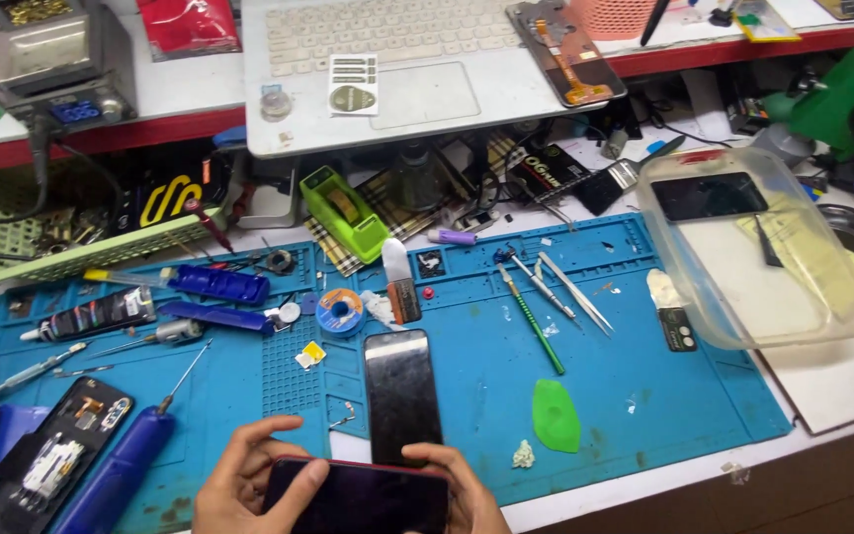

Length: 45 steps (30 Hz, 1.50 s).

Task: Removing the back cover of a smartphone using a prying tool and manual manipulation at a repair station.

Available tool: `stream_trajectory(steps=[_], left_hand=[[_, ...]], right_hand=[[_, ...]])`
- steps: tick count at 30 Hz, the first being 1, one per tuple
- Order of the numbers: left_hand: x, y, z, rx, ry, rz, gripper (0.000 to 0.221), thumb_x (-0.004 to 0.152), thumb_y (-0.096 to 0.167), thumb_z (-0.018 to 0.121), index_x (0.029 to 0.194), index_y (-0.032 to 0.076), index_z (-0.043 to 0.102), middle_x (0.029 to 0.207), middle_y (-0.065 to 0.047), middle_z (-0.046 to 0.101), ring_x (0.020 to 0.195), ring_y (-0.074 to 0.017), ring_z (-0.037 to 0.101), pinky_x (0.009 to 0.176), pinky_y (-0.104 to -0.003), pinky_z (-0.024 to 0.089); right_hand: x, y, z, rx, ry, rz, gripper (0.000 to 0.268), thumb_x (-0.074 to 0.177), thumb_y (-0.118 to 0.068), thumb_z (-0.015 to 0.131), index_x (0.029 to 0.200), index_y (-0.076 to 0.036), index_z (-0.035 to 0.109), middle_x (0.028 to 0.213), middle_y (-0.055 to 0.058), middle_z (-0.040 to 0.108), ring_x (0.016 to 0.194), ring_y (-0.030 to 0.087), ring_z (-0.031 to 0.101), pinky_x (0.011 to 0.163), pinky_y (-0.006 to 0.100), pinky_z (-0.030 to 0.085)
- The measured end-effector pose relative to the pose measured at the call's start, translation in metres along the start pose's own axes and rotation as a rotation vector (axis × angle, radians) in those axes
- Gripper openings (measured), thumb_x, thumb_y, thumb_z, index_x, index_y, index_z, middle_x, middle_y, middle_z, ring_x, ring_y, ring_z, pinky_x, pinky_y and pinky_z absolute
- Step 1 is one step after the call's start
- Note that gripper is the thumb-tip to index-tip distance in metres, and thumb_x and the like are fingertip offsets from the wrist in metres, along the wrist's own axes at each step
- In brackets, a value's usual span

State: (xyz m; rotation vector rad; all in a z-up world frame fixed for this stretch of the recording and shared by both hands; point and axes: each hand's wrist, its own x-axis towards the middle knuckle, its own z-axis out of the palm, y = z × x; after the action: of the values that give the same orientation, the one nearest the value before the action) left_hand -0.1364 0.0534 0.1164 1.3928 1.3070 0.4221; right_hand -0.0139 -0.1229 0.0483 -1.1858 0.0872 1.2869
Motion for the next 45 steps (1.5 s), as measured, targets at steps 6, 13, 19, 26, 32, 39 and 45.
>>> stream_trajectory(steps=[6, 13, 19, 26, 32, 39, 45], left_hand=[[0.013, -0.014, -0.031, -0.227, 0.036, 0.119, 0.036, 0.087, 0.01, 0.068, 0.123, 0.004, 0.065, 0.094, -0.019, 0.085, 0.09, -0.0257, 0.08, 0.088, -0.037, 0.063], [0.008, -0.039, -0.062, -0.039, 0.015, 0.103, 0.041, 0.088, 0.021, 0.065, 0.128, 0.024, 0.075, 0.136, 0.005, 0.079, 0.133, -0.0205, 0.071, 0.105, -0.034, 0.059], [0.019, -0.06, -0.093, 0.315, 0.241, 0.764, 0.046, 0.091, 0.018, 0.068, 0.136, 0.011, 0.063, 0.127, -0.005, 0.074, 0.116, -0.0175, 0.073, 0.098, -0.033, 0.057], [0.061, -0.099, -0.135, 0.898, 0.54, 0.604, 0.055, 0.089, 0.038, 0.067, 0.141, 0.023, 0.059, 0.135, 0.0, 0.063, 0.125, -0.0245, 0.058, 0.101, -0.046, 0.046], [0.079, -0.1, -0.144, 0.947, 0.456, 0.578, 0.053, 0.088, 0.043, 0.068, 0.137, 0.024, 0.06, 0.116, -0.001, 0.063, 0.102, -0.0253, 0.062, 0.079, -0.043, 0.052], [0.072, -0.095, -0.147, 0.838, 0.31, 0.67, 0.051, 0.084, 0.053, 0.071, 0.124, 0.022, 0.068, 0.101, 0.0, 0.066, 0.084, -0.0238, 0.066, 0.071, -0.04, 0.054], [0.108, -0.087, -0.212, 1.107, 0.39, 0.475, 0.078, 0.086, 0.065, 0.057, 0.154, 0.029, 0.045, 0.159, -0.004, 0.045, 0.147, -0.0262, 0.039, 0.115, -0.054, 0.031]], right_hand=[[0.036, 0.065, 0.002, -0.388, -0.221, -0.083, 0.038, 0.088, -0.023, 0.071, 0.125, -0.012, 0.071, 0.119, -0.002, 0.075, 0.115, 0.006, 0.067, 0.094, 0.017, 0.047], [0.019, 0.049, 0.081, -0.13, 0.012, 0.04, 0.054, 0.066, -0.008, 0.089, 0.117, -0.002, 0.071, 0.114, 0.018, 0.086, 0.099, 0.026, 0.08, 0.088, 0.032, 0.053], [0.033, 0.045, 0.122, -0.122, 0.186, -0.029, 0.067, 0.068, 0.006, 0.085, 0.132, 0.0, 0.066, 0.119, 0.022, 0.081, 0.102, 0.031, 0.078, 0.095, 0.038, 0.056], [0.05, 0.042, 0.132, -0.179, 0.275, -0.055, 0.076, 0.07, 0.001, 0.082, 0.142, -0.006, 0.058, 0.13, 0.016, 0.074, 0.12, 0.028, 0.07, 0.107, 0.042, 0.056], [0.052, 0.038, 0.133, -0.146, 0.33, -0.025, 0.084, 0.067, 0.002, 0.082, 0.146, -0.009, 0.056, 0.133, 0.017, 0.072, 0.126, 0.029, 0.068, 0.109, 0.046, 0.058], [0.052, 0.028, 0.143, -0.113, 0.391, 0.081, 0.087, 0.069, 0.01, 0.078, 0.15, -0.011, 0.053, 0.142, 0.017, 0.065, 0.126, 0.037, 0.066, 0.109, 0.053, 0.055], [0.053, 0.032, 0.145, -0.164, 0.396, -0.003, 0.085, 0.068, 0.011, 0.077, 0.148, -0.007, 0.054, 0.136, 0.02, 0.067, 0.125, 0.035, 0.067, 0.109, 0.051, 0.056]])
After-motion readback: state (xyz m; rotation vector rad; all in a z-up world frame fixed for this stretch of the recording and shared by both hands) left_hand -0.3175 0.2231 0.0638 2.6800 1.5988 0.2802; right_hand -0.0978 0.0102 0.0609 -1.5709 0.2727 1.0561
